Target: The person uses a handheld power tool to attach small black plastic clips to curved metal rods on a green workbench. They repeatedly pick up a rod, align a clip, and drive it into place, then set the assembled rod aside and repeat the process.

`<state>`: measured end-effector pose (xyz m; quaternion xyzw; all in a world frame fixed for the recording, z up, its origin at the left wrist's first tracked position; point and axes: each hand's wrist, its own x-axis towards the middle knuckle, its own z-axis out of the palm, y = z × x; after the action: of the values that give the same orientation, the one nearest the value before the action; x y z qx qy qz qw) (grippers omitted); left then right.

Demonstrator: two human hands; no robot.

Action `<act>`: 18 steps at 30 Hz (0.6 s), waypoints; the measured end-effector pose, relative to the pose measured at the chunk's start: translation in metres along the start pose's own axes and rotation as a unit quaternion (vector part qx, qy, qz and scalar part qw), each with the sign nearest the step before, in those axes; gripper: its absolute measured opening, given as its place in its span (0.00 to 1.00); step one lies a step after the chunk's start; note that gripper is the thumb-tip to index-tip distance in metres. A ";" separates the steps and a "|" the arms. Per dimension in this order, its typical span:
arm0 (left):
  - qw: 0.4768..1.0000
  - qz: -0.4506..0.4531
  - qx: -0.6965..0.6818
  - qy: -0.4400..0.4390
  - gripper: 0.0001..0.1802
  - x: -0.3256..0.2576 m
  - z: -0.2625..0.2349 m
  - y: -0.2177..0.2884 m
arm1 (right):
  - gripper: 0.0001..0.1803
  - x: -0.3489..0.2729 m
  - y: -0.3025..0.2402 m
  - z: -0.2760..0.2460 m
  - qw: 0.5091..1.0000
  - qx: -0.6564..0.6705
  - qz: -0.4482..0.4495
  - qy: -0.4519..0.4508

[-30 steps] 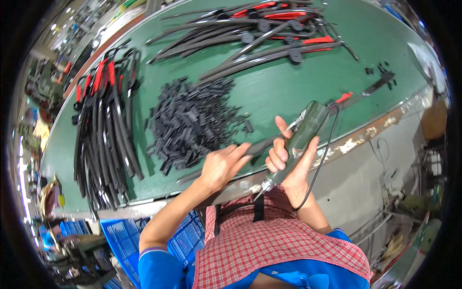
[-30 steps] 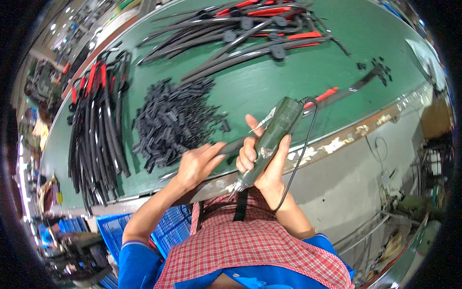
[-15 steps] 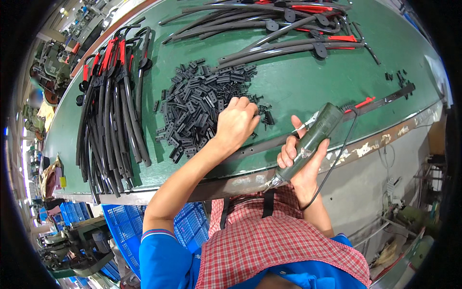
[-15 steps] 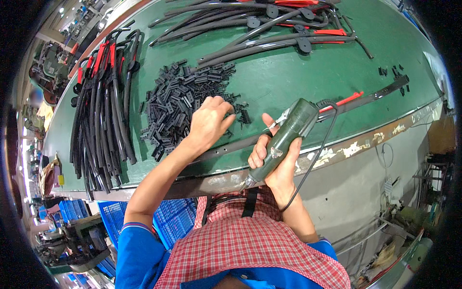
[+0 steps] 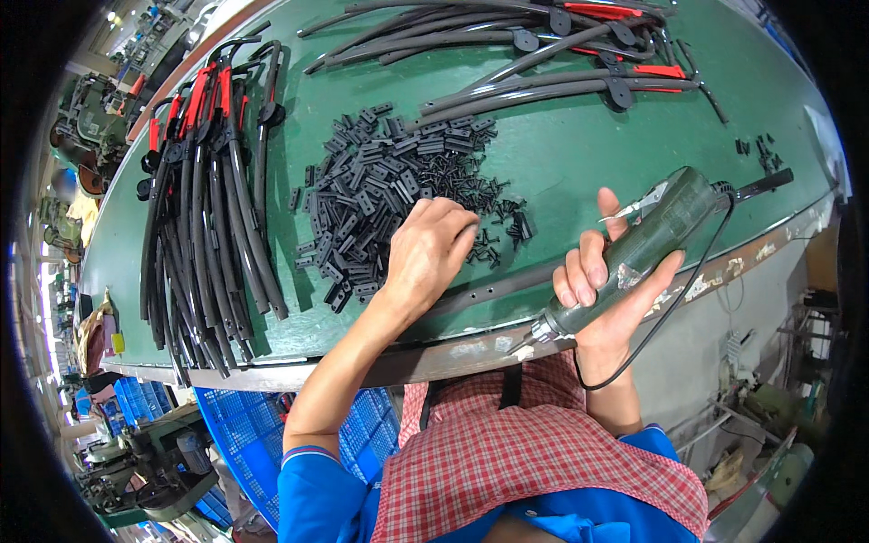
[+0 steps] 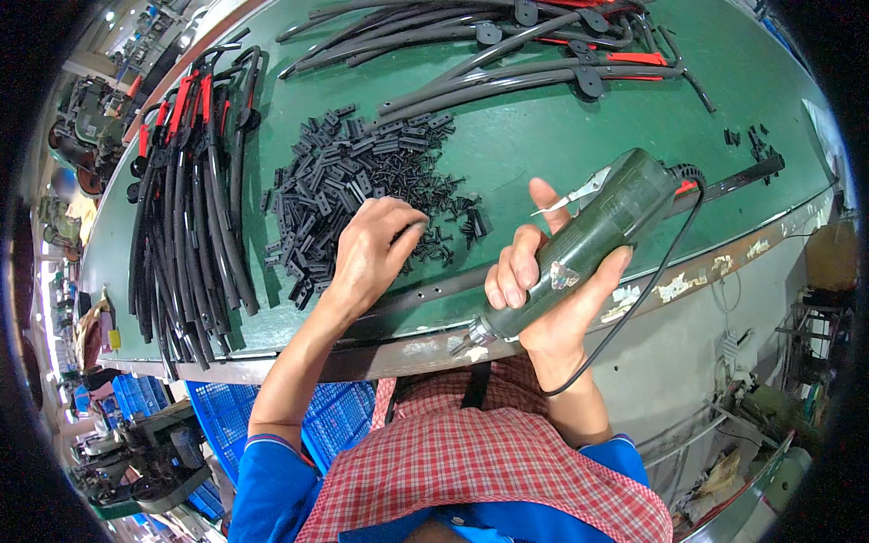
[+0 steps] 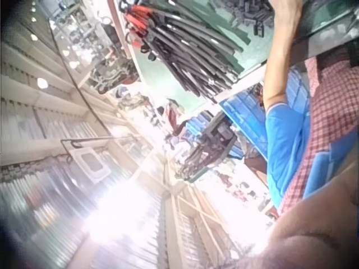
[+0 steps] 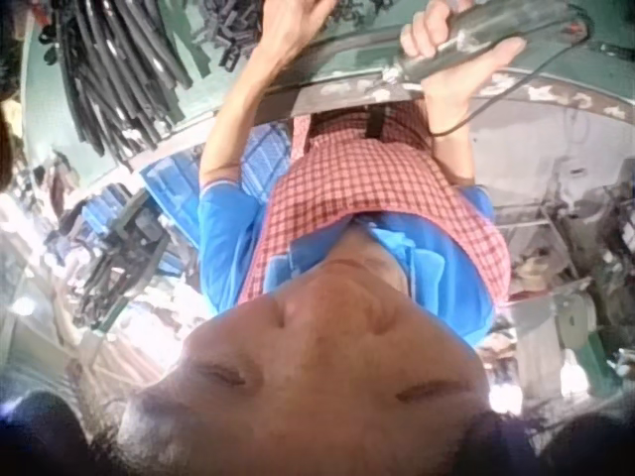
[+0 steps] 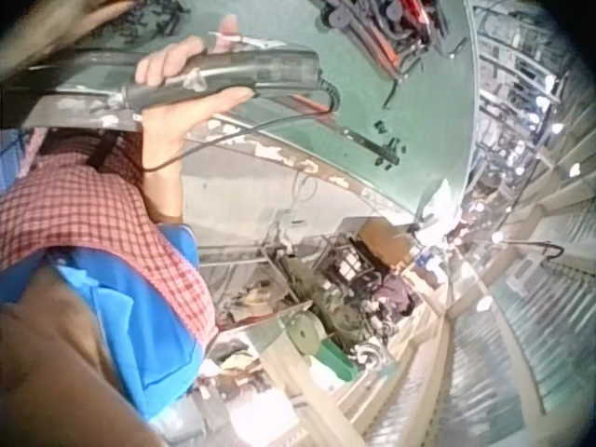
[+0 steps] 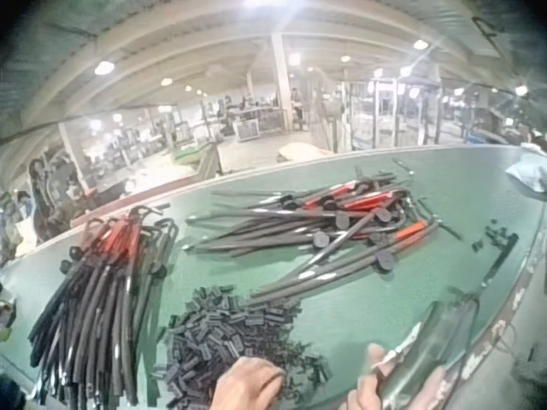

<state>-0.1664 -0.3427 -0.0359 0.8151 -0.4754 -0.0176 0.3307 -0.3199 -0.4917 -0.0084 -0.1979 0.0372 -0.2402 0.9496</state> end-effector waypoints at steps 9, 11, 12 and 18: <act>0.995 0.049 0.062 -0.060 0.09 0.005 0.027 0.006 | 0.50 0.000 0.006 0.000 0.999 -0.004 -0.020 0.033; 0.998 0.035 -0.010 -0.054 0.09 0.005 0.020 0.006 | 0.51 0.003 0.005 0.004 0.998 -0.020 -0.042 0.047; 0.997 0.043 -0.045 -0.040 0.08 0.005 0.016 0.005 | 0.51 0.006 0.002 0.007 0.994 -0.047 -0.064 0.075; 0.767 -0.215 -0.592 -0.126 0.06 -0.004 -0.010 0.001 | 0.54 0.038 -0.004 0.043 0.977 -0.080 -0.194 0.046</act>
<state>-0.1656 -0.3345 -0.0289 0.5294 -0.2203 -0.4687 0.6719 -0.2814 -0.4973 0.0339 -0.2652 0.0607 -0.4252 0.8632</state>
